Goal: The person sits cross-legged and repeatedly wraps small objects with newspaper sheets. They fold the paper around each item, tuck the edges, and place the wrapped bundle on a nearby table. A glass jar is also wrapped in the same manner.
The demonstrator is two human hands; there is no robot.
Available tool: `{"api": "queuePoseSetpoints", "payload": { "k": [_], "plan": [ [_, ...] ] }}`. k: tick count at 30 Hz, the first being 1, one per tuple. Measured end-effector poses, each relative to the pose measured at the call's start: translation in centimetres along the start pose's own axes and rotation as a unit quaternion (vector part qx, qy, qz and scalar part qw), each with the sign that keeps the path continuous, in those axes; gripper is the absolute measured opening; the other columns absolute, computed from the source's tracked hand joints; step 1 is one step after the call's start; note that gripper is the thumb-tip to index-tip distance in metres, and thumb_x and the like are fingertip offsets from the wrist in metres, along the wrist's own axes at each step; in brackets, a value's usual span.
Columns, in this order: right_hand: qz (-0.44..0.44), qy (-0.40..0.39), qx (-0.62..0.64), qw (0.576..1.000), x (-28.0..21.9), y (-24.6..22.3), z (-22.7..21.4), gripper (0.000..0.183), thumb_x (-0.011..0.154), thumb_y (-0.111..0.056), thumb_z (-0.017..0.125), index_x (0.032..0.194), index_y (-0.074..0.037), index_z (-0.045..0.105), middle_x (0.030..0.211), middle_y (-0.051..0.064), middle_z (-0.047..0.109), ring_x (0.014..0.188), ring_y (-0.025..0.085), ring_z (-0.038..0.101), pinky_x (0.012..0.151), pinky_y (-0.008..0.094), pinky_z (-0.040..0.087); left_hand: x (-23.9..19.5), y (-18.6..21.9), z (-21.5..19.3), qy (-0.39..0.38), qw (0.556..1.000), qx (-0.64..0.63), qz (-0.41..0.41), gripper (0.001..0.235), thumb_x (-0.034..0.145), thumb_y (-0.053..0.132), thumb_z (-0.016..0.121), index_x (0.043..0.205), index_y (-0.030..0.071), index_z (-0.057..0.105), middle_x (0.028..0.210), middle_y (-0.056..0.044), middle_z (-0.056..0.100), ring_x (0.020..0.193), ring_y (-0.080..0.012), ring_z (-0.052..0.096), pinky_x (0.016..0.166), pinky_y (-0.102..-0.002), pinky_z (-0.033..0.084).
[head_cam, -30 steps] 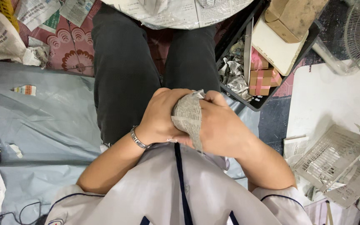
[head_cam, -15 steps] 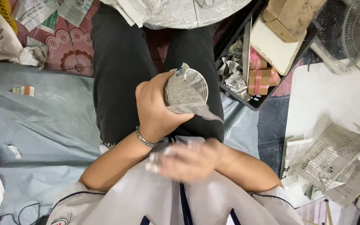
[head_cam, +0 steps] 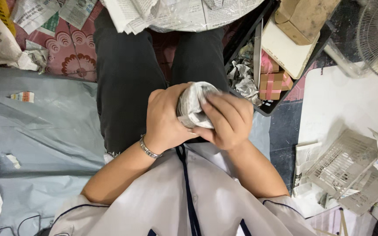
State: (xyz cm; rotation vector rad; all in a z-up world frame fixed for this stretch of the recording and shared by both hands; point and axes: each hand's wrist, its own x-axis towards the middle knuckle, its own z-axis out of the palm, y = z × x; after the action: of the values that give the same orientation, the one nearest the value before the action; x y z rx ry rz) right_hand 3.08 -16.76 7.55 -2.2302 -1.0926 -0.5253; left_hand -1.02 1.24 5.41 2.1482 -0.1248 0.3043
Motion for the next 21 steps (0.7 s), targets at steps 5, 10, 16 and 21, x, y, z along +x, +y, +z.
{"api": "queuePoseSetpoints", "payload": {
  "k": [5,10,16,21],
  "plan": [
    [-0.025,-0.204,0.105,0.973,1.1,0.4,-2.1,0.037,0.095,-0.036,0.079,0.107,-0.002,0.071,0.102,0.013,0.072,0.099,0.034,0.069,0.091,0.043,0.051,0.7,0.3,-1.3,-0.031,0.995,0.025,0.090,0.067,0.079,0.043,0.084,0.128,0.005,0.061,0.122,-0.009,0.070,0.106,-0.0250,0.069,0.096,-0.042,0.044],
    [0.030,-0.323,0.179,0.929,2.5,0.7,-2.5,0.045,0.087,-0.041,0.079,0.107,-0.002,0.068,0.103,0.016,0.067,0.099,0.040,0.064,0.090,0.048,0.049,1.2,0.3,-1.8,-0.068,0.991,0.040,0.112,0.067,0.081,0.043,0.079,0.130,0.001,0.060,0.122,-0.012,0.068,0.104,-0.0288,0.067,0.096,-0.044,0.044],
    [0.012,-0.236,0.065,0.970,0.5,-0.4,-1.7,0.062,0.084,-0.052,0.079,0.112,0.001,0.067,0.114,0.021,0.067,0.107,0.041,0.063,0.094,0.050,0.051,1.6,0.2,-2.4,-0.046,0.980,0.129,0.145,0.053,0.089,0.037,0.075,0.130,0.005,0.063,0.124,-0.009,0.068,0.113,-0.0257,0.066,0.103,-0.044,0.043],
    [0.181,-0.069,0.195,0.962,-2.9,0.3,-3.5,0.090,0.074,-0.064,0.085,0.134,-0.004,0.057,0.130,0.013,0.064,0.117,0.028,0.064,0.097,0.040,0.053,1.5,-1.2,-2.9,-0.017,0.938,0.250,0.240,0.039,0.098,0.034,0.072,0.129,0.014,0.061,0.129,-0.009,0.066,0.121,-0.0248,0.063,0.104,-0.044,0.042]
  ]
}}
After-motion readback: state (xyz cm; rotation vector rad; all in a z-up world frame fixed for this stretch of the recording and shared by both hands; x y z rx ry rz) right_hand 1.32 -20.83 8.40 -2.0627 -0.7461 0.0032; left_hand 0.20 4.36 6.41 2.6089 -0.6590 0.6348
